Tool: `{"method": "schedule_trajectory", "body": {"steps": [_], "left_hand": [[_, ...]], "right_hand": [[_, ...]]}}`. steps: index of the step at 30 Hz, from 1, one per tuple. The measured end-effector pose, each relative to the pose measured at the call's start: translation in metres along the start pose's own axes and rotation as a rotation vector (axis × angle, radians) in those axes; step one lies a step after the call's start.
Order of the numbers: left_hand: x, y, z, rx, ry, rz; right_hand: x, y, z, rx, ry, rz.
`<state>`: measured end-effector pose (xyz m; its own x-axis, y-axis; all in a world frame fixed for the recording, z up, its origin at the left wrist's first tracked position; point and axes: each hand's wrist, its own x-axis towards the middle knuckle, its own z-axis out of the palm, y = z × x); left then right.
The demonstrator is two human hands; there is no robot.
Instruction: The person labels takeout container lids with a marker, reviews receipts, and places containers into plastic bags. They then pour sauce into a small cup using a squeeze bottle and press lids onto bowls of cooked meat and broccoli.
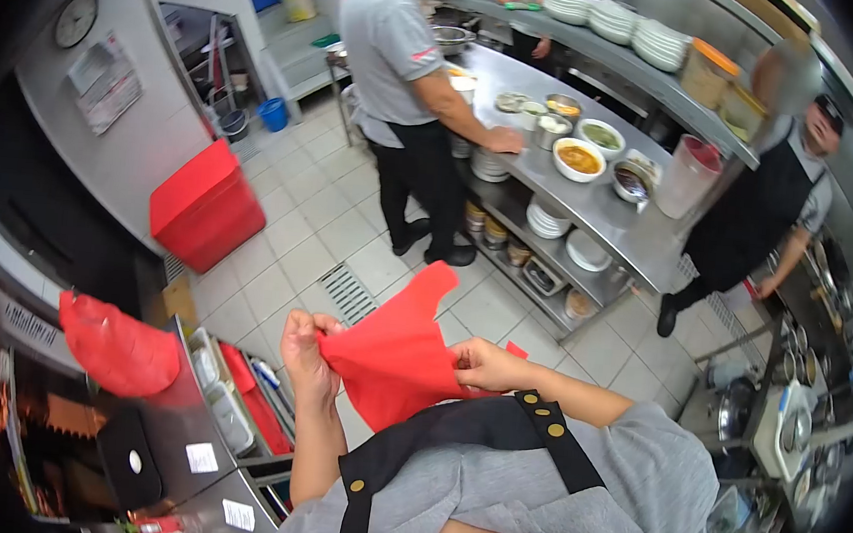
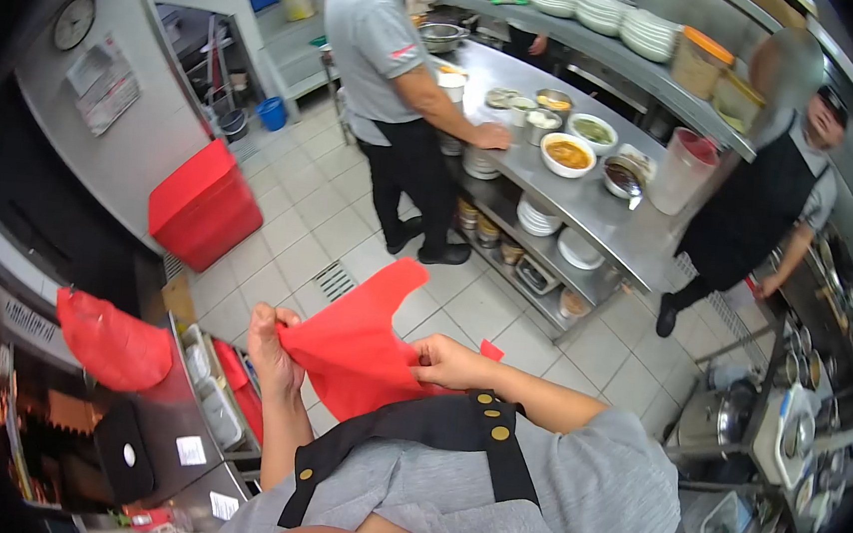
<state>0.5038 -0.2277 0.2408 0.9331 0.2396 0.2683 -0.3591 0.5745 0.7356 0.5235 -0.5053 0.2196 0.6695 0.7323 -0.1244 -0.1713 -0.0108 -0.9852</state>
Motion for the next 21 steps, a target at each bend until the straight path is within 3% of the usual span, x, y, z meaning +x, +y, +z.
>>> {"method": "schedule_trajectory", "body": {"steps": [1,2,3,5,6,7,8,9,10,12,15,17,18,19,21], "left_hand": [[0.012,-0.016,-0.002,-0.013,-0.019,-0.016],[0.026,-0.033,-0.002,0.309,-0.039,0.032],[0.035,-0.043,0.002,0.633,-0.061,0.082],[0.035,-0.046,0.028,1.07,-0.008,0.234],[0.031,-0.047,0.04,1.157,-0.086,0.391],[0.023,-0.046,0.055,1.125,-0.209,0.468],[0.011,-0.046,0.068,1.144,-0.357,0.529],[-0.001,-0.048,0.078,1.106,-0.563,0.503],[-0.013,-0.051,0.085,1.054,-0.765,0.479],[-0.033,-0.066,0.087,1.04,-0.819,0.401],[-0.043,-0.088,0.066,1.065,-0.817,0.303],[-0.041,-0.093,0.045,1.009,-0.553,0.036],[-0.035,-0.089,0.037,1.199,-0.582,0.301],[-0.031,-0.085,0.035,1.187,-0.575,0.318],[-0.032,-0.074,0.027,1.017,-0.567,-0.079]], "right_hand": [[-0.01,-0.004,-0.007,-0.089,-0.005,0.161],[-0.02,-0.004,-0.01,-0.168,-0.016,0.327],[-0.024,0.014,-0.013,-0.155,0.003,0.334],[-0.024,0.062,-0.022,-0.083,0.237,0.149],[-0.027,0.051,-0.011,0.063,0.387,0.03],[-0.021,0.056,-0.008,0.075,0.397,0.032],[-0.015,0.064,-0.008,0.056,0.556,-0.026],[-0.014,0.07,-0.004,0.032,0.72,-0.079],[-0.012,0.068,0.001,0.036,0.742,-0.068],[-0.003,0.064,0.013,0.388,0.782,0.013],[0.014,0.113,0.004,0.121,0.641,0.012],[0.018,0.113,0.014,0.051,0.629,0.12],[0.012,0.098,0.026,0.354,0.592,0.014],[0.011,0.088,0.028,0.334,0.594,0.007],[0.01,0.075,0.038,0.425,0.603,0.024]]}}
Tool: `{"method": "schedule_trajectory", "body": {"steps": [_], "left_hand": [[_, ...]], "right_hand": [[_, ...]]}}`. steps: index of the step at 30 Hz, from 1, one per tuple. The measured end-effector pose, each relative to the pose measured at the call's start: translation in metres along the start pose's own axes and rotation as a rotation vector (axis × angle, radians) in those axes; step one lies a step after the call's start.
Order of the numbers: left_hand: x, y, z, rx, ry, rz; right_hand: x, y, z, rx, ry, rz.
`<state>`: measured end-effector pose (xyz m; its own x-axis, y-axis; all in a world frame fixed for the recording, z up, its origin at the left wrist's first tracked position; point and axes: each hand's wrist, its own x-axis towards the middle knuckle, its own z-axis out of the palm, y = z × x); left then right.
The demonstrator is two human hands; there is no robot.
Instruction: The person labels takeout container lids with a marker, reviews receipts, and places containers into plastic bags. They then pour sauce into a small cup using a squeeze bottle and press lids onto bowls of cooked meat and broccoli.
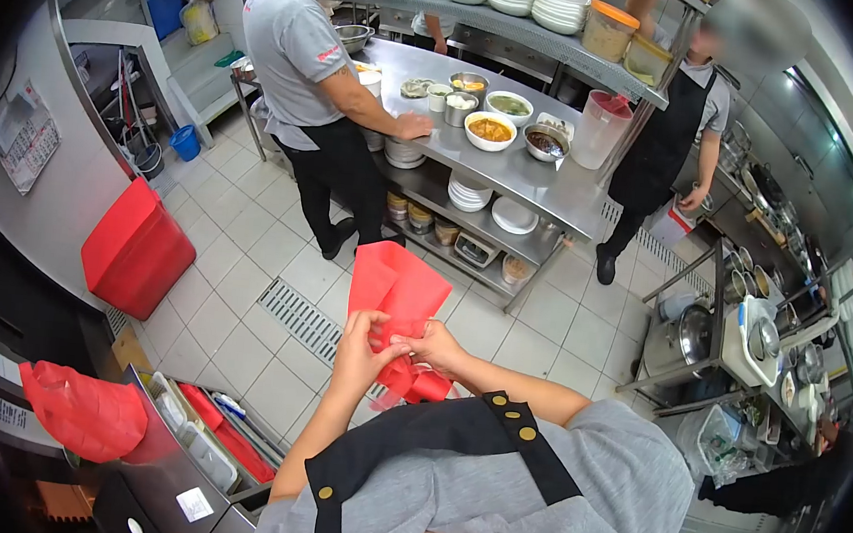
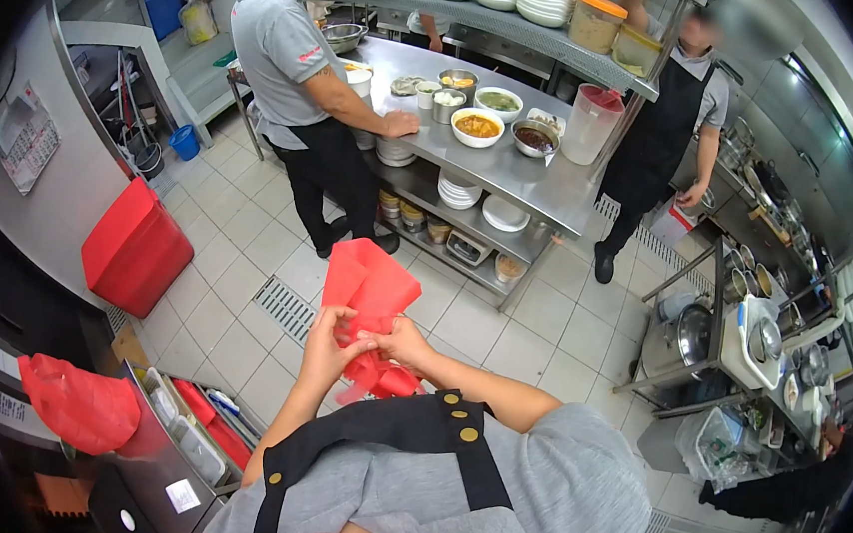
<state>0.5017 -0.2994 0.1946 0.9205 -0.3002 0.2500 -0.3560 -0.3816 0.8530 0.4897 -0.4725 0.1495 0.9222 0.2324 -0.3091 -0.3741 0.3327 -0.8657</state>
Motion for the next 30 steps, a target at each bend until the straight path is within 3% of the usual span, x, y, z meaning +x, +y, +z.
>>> {"method": "schedule_trajectory", "body": {"steps": [1,5,6,7,9,10,11,12,13,14,15,16,17,18,19,20,21,23,27,28,29,30], "left_hand": [[-0.001,-0.011,0.002,-0.254,-0.061,-0.16],[-0.01,-0.058,0.007,-0.535,-0.053,-0.217],[-0.012,-0.062,0.002,-0.53,-0.035,-0.235],[-0.015,-0.067,-0.006,-0.436,0.066,-0.273],[-0.028,-0.089,-0.026,-0.278,0.312,-0.304],[-0.039,-0.108,-0.041,-0.104,0.417,-0.317],[-0.054,-0.13,-0.058,0.076,0.515,-0.338],[-0.075,-0.157,-0.076,0.143,0.601,-0.436],[-0.098,-0.184,-0.092,0.211,0.682,-0.539],[-0.122,-0.214,-0.101,0.275,0.721,-0.557],[-0.144,-0.231,-0.107,0.34,0.752,-0.578],[-0.156,-0.231,-0.113,0.362,0.636,-0.705],[-0.161,-0.231,-0.117,0.366,0.522,-0.823],[-0.164,-0.238,-0.119,0.284,0.586,-0.644],[-0.167,-0.243,-0.116,0.21,0.649,-0.456],[-0.151,-0.196,-0.12,0.107,0.652,-0.482],[-0.12,-0.126,-0.129,0.003,0.659,-0.499],[-0.089,-0.065,-0.13,0.41,0.594,-0.308],[-0.088,-0.09,-0.111,0.659,0.606,-0.471],[-0.097,-0.1,-0.11,0.363,0.724,-0.349],[-0.106,-0.109,-0.109,0.071,0.826,-0.207],[-0.118,-0.11,-0.106,0.081,0.857,-0.222]], "right_hand": [[-0.008,-0.012,0.009,0.018,0.019,-0.007],[0.025,0.017,-0.002,-0.046,-0.07,-0.089],[0.019,-0.003,0.006,-0.204,-0.042,-0.076],[0.019,-0.017,0.009,-0.364,-0.025,-0.06],[0.055,0.0,-0.016,-0.017,-0.027,0.008],[0.079,0.008,-0.044,0.33,-0.104,0.156],[0.063,-0.043,-0.009,0.44,0.07,0.231],[0.077,-0.047,-0.016,0.441,0.129,0.081],[0.095,-0.053,-0.04,0.381,-0.094,-0.033],[0.108,-0.071,-0.047,0.508,-0.199,0.185],[0.117,-0.071,-0.024,0.414,-0.113,0.292],[0.129,-0.063,-0.008,0.382,-0.156,0.342],[0.127,-0.067,0.027,0.19,-0.092,0.245],[0.153,-0.047,0.034,-0.103,-0.134,-0.059],[0.16,-0.038,0.052,-0.223,-0.173,-0.084],[0.161,-0.031,0.078,-0.341,-0.218,-0.121],[0.154,-0.023,0.108,-0.326,-0.337,-0.143],[0.146,-0.002,0.147,-0.414,-0.576,-0.111],[0.125,0.015,0.188,-0.539,-1.023,-0.06],[0.123,0.009,0.19,-0.545,-1.066,-0.041],[0.127,-0.002,0.187,-0.944,-0.992,-0.311],[0.135,-0.009,0.184,-1.321,-0.874,-0.602]]}}
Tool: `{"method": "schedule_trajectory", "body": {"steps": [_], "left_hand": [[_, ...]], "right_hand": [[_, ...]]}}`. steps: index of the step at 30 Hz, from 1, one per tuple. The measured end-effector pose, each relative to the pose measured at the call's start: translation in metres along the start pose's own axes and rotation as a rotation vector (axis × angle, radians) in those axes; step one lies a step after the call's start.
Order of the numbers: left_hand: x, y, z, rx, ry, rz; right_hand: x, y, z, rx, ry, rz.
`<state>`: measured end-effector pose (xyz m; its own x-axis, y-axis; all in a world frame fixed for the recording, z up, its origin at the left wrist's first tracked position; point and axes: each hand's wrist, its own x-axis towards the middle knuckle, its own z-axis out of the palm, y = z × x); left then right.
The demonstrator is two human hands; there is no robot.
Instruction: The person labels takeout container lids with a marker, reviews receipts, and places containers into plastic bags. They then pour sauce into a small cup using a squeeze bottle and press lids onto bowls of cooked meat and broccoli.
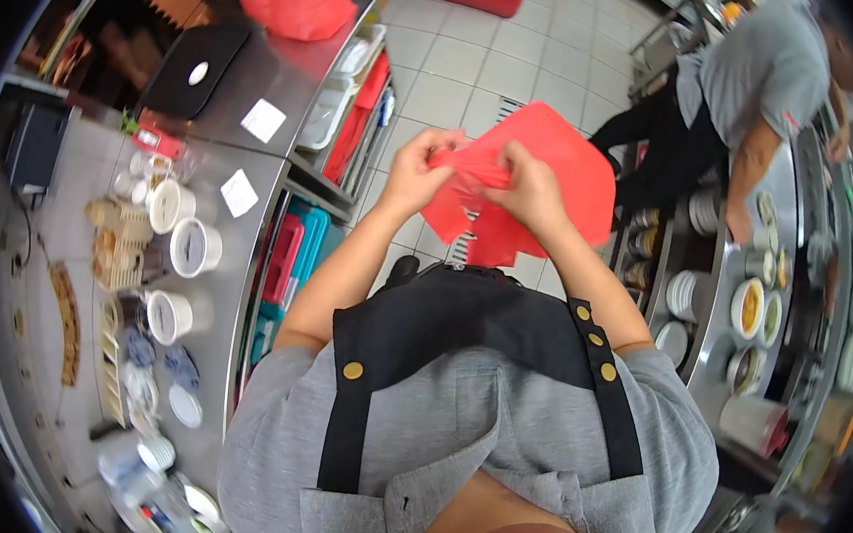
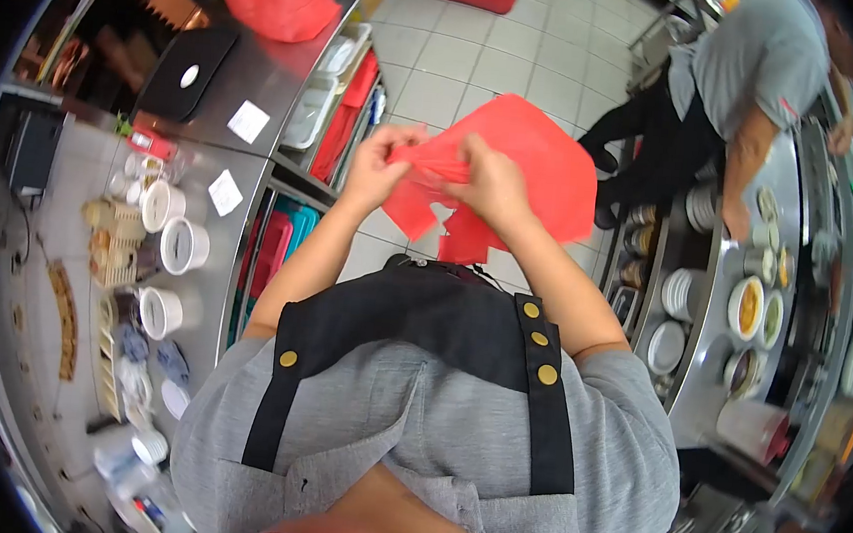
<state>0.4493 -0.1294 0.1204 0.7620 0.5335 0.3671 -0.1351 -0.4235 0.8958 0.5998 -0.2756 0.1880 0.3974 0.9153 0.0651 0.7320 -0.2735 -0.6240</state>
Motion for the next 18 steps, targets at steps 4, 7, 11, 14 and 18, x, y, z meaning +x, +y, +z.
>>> {"method": "schedule_trajectory", "body": {"steps": [4,7,11,14,18], "left_hand": [[-0.056,0.009,-0.024,-0.324,0.243,-0.271],[-0.087,0.054,-0.033,0.139,0.248,-0.361],[-0.12,0.054,-0.056,0.709,-0.081,-0.908],[-0.18,-0.033,-0.09,0.564,0.548,-0.413],[-0.146,0.023,-0.149,-0.831,1.053,-0.524]], "right_hand": [[0.027,0.07,0.022,-0.208,0.287,-0.064],[0.065,0.092,0.041,0.3,0.192,-0.049],[0.09,0.062,0.043,1.285,-0.569,-0.013],[0.082,-0.012,0.025,0.966,-0.865,-0.213],[0.118,-0.038,0.063,-0.027,-1.383,-0.165]]}}
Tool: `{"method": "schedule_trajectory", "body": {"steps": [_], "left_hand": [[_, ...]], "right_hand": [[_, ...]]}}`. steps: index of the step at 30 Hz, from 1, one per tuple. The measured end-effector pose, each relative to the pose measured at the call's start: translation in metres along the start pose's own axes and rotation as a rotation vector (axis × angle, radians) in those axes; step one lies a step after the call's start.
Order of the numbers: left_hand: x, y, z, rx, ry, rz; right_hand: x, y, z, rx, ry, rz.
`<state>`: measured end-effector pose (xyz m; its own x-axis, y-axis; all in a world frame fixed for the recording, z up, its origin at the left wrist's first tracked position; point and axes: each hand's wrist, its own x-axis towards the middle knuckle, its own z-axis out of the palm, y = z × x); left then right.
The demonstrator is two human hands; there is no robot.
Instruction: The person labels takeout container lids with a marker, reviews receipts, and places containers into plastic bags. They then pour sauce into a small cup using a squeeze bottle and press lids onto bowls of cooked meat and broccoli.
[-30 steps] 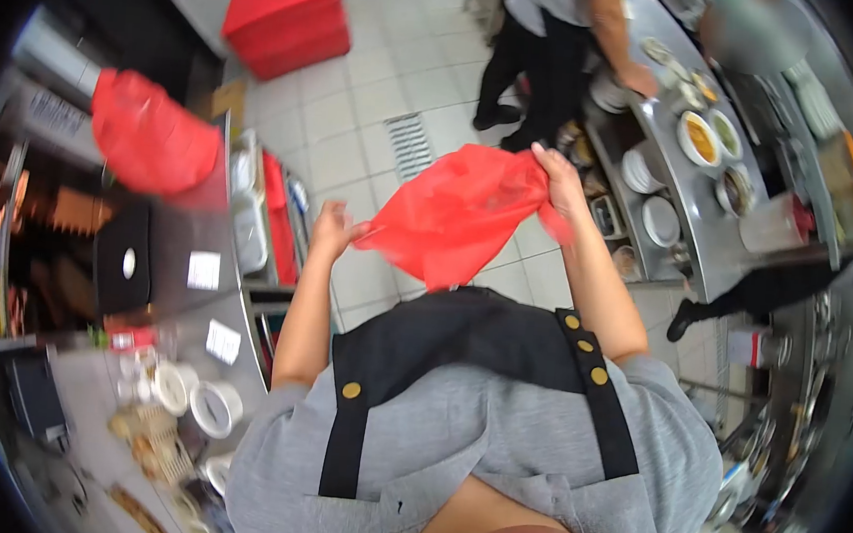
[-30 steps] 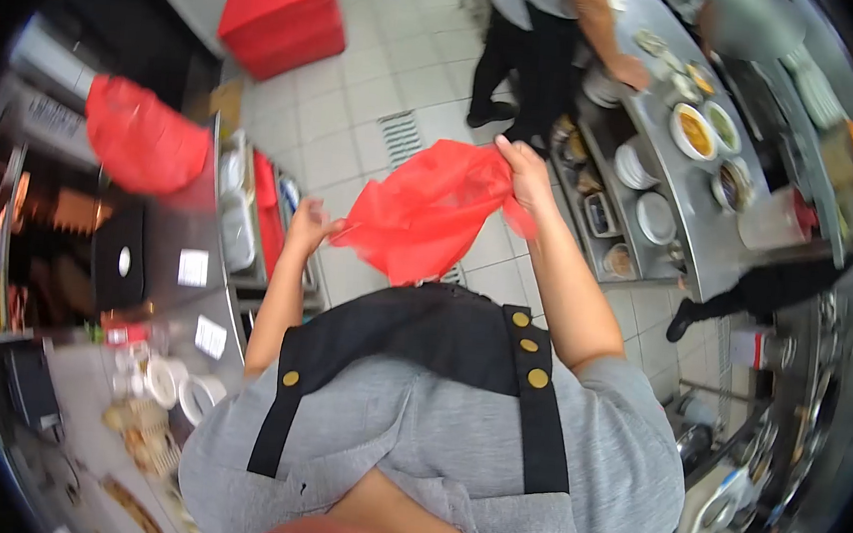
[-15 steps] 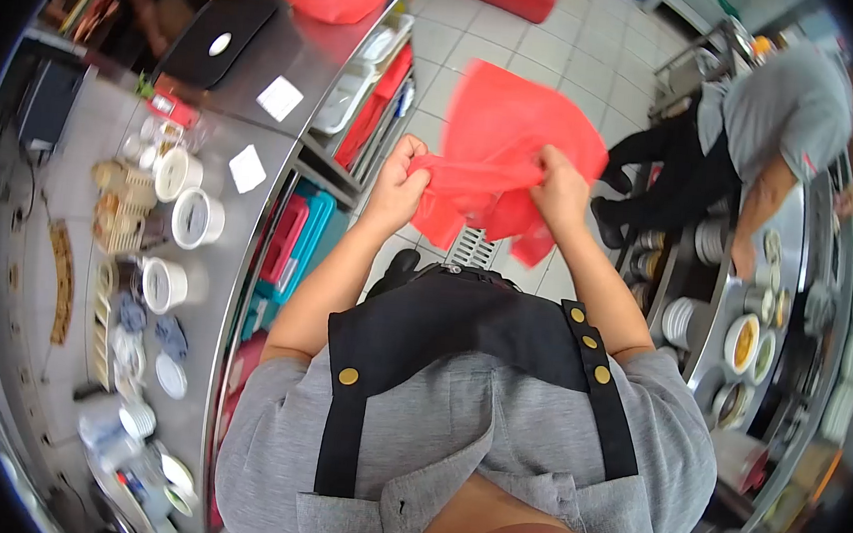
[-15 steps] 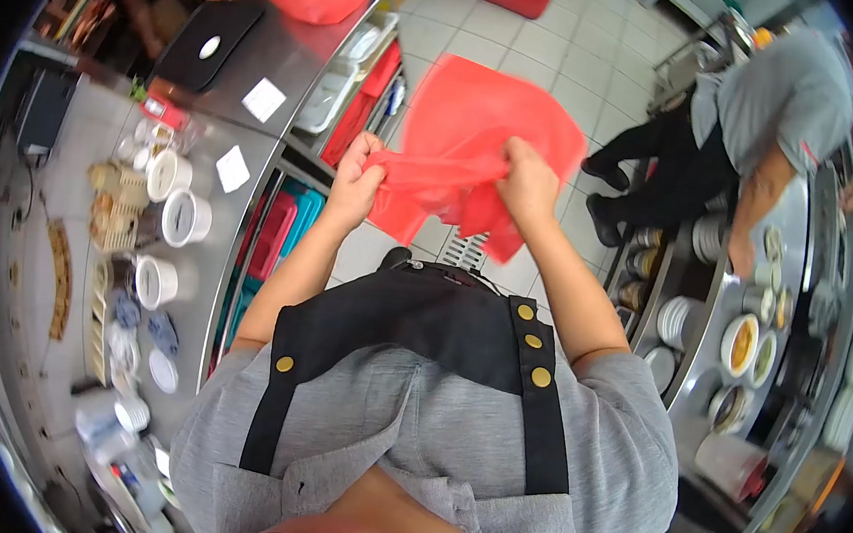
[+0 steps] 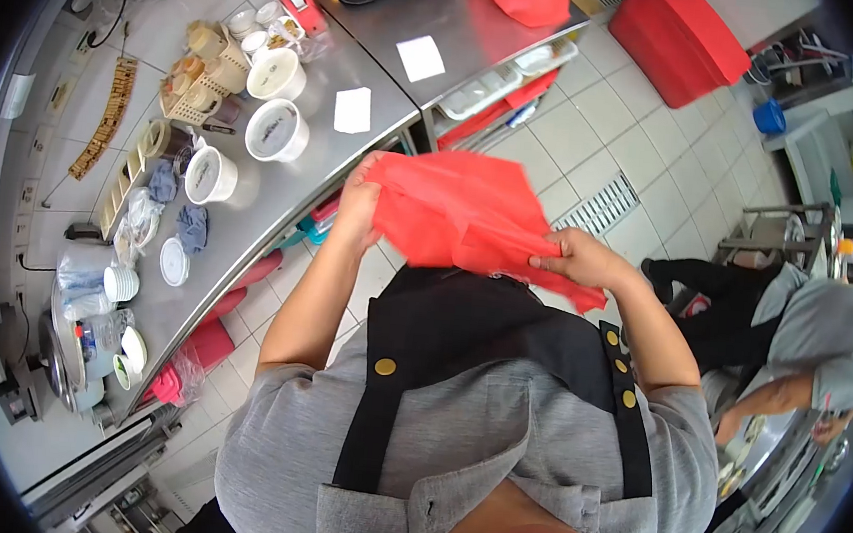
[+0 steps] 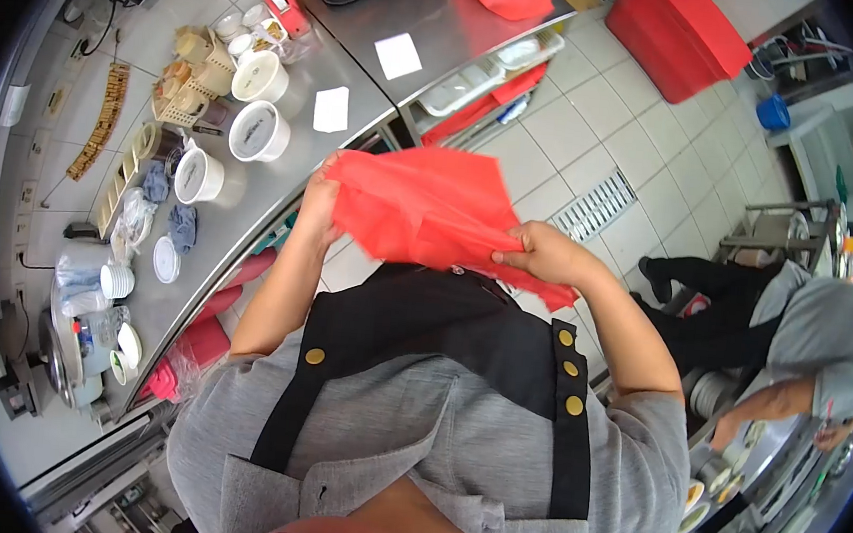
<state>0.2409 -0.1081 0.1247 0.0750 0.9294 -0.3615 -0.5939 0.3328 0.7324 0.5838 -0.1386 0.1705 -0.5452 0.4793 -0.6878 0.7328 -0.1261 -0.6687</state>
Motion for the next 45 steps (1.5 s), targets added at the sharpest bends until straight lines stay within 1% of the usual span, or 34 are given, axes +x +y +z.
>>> {"method": "schedule_trajectory", "body": {"steps": [1,2,3,4,6,8,9,10,12,13,14,16,17,18,19,20,22,25,26,28,29,30,32,33,35,36,37,38,39,40,41,42,43,45], "left_hand": [[0.0,0.011,0.0,0.001,0.002,0.008],[-0.002,0.022,0.002,0.26,0.021,0.056],[0.005,0.034,0.003,0.518,0.041,0.108],[0.018,0.043,-0.004,0.512,0.039,0.119],[0.046,0.053,-0.034,0.842,-0.028,0.19],[0.072,0.064,-0.066,1.188,-0.09,0.248],[0.084,0.074,-0.075,1.367,-0.127,0.272],[0.095,0.09,-0.068,1.371,-0.121,0.264],[0.118,0.12,-0.057,-0.164,0.159,-0.132],[0.125,0.131,-0.057,-0.245,0.089,-0.108],[0.127,0.14,-0.054,-0.246,0.115,-0.108],[0.125,0.167,-0.024,-0.14,0.217,-0.017],[0.125,0.173,-0.025,-0.148,0.237,-0.017],[0.126,0.18,-0.029,0.487,0.113,0.148],[0.127,0.184,-0.033,1.123,-0.033,0.301],[0.133,0.185,-0.039,1.118,-0.022,0.29],[0.15,0.172,-0.059,1.044,0.097,0.196],[0.174,0.16,-0.081,0.934,0.266,0.053],[0.177,0.161,-0.08,0.925,0.277,0.039],[0.185,0.171,-0.07,-0.231,0.271,-0.084],[0.188,0.169,-0.078,-0.302,0.137,-0.009],[0.187,0.172,-0.088,-0.309,0.146,-0.005],[0.187,0.181,-0.1,-0.126,-0.178,0.151],[0.192,0.2,-0.077,-0.122,-0.171,0.153],[0.204,0.254,-0.018,-0.18,-0.295,0.366],[0.211,0.254,-0.019,-0.175,-0.292,0.37],[0.22,0.251,-0.027,-0.099,-0.174,0.413],[0.229,0.245,-0.039,-0.023,-0.054,0.452],[0.246,0.236,-0.059,0.264,0.14,0.397],[0.265,0.224,-0.071,0.264,0.146,0.397],[0.284,0.21,-0.078,0.656,0.224,0.416],[0.297,0.202,-0.078,1.05,0.3,0.421],[0.306,0.199,-0.069,1.049,0.309,0.419],[0.32,0.191,-0.047,1.822,0.676,0.657]], "right_hand": [[0.013,0.001,0.001,0.279,0.003,-0.129],[0.022,-0.002,-0.004,0.269,0.008,-0.136],[0.03,-0.012,-0.012,0.76,0.158,-0.186],[0.038,-0.02,-0.024,1.252,0.303,-0.229],[0.039,-0.033,-0.066,1.355,0.389,-0.321],[0.049,-0.048,-0.095,1.6,0.123,-0.556],[0.047,-0.071,-0.109,1.419,0.204,-0.43],[0.053,-0.082,-0.122,1.425,0.195,-0.427],[0.075,-0.095,-0.143,0.418,0.007,-0.342],[0.09,-0.101,-0.147,0.33,-0.04,-0.168],[0.104,-0.101,-0.151,0.334,-0.065,-0.168],[0.129,-0.09,-0.162,0.603,0.036,-0.053],[0.131,-0.082,-0.164,0.832,0.234,-0.101],[0.133,-0.094,-0.173,0.829,0.217,-0.093],[0.131,-0.116,-0.184,1.14,0.199,-0.311],[0.131,-0.127,-0.194,1.447,0.18,-0.534],[0.146,-0.109,-0.216,1.387,0.195,-0.521],[0.165,-0.104,-0.248,1.389,0.079,-0.513],[0.169,-0.115,-0.264,1.415,-0.031,-0.585],[0.179,-0.119,-0.294,1.431,-0.153,-0.639],[0.186,-0.114,-0.306,1.371,-0.077,-0.622],[0.197,-0.107,-0.32,1.309,-0.003,-0.609],[0.258,-0.046,-0.373,1.008,-0.166,-0.849],[0.265,-0.064,-0.389,0.481,-0.101,-0.691],[0.268,-0.122,-0.383,0.033,0.225,-0.54],[0.287,-0.124,-0.378,0.034,0.222,-0.546],[0.313,-0.116,-0.373,-0.095,0.445,-0.498],[0.325,-0.122,-0.374,-0.16,0.555,-0.479],[0.336,-0.127,-0.375,-0.222,0.664,-0.45],[0.338,-0.14,-0.379,-0.309,0.707,-0.339],[0.34,-0.147,-0.384,-0.398,0.747,-0.227],[0.351,-0.143,-0.387,-0.4,0.742,-0.232],[0.367,-0.135,-0.386,-0.438,0.693,-0.226],[0.387,-0.123,-0.379,-0.475,0.633,-0.223]]}}
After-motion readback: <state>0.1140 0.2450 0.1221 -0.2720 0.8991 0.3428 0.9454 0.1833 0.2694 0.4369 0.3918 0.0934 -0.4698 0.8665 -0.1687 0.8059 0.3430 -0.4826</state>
